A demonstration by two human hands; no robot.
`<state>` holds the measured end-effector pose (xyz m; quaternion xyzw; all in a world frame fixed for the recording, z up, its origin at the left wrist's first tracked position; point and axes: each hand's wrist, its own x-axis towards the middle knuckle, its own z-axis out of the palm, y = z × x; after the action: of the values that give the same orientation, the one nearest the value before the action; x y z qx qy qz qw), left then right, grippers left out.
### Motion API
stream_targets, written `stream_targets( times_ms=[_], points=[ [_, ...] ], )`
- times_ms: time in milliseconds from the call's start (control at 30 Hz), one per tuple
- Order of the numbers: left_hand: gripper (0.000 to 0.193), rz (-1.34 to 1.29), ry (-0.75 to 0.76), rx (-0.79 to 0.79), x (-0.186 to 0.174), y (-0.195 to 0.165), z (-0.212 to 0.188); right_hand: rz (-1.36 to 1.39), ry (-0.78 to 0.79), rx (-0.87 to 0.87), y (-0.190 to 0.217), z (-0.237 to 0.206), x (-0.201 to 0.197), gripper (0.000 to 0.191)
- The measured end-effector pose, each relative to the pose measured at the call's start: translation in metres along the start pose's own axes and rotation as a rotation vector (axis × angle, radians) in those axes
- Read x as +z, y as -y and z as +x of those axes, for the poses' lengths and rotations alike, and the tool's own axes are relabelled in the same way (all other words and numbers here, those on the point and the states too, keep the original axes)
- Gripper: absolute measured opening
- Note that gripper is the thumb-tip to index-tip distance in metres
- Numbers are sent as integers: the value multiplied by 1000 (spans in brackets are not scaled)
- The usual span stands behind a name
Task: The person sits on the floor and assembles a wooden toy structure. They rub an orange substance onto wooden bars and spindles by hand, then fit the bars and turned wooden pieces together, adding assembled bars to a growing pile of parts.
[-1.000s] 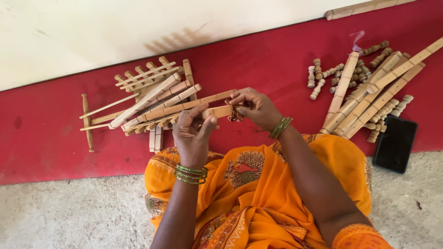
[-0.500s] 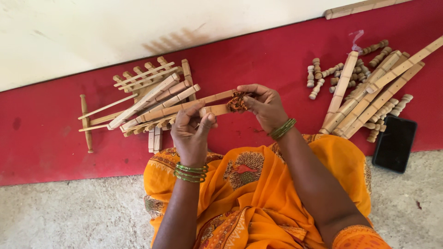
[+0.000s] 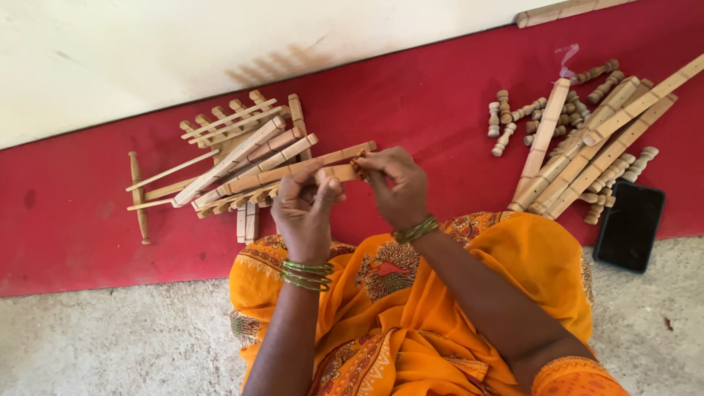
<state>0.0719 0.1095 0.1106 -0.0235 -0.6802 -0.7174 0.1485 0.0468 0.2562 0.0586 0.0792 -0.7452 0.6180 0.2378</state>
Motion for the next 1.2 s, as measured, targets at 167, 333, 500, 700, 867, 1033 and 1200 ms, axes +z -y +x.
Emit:
stream_targets(
  times_ms=[167, 333, 500, 700, 867, 1033, 1200],
  points=[
    [29, -128, -80, -115, -9, 4, 7, -158, 103, -224, 14, -9, 1, 32],
    [29, -175, -76, -149, -16, 3, 4, -143, 136, -172, 14, 0, -3, 28],
    [29, -138, -37, -133, -17, -1, 0, -57, 148, -177, 28, 5, -1, 21],
    [28, -103, -27, -163, -28, 10, 1, -5, 224, -208, 27, -2, 6, 14],
    [25, -331, 123, -132, -66, 42, 29, -117, 297, 23, -33, 9, 21, 11],
    [24, -598, 29, -149, -100, 89, 55, -409, 320, 181, -108, 16, 25, 8],
    [24, -592, -18, -104, -121, 120, 73, -665, 306, 276, -173, 16, 20, 6]
  ],
)
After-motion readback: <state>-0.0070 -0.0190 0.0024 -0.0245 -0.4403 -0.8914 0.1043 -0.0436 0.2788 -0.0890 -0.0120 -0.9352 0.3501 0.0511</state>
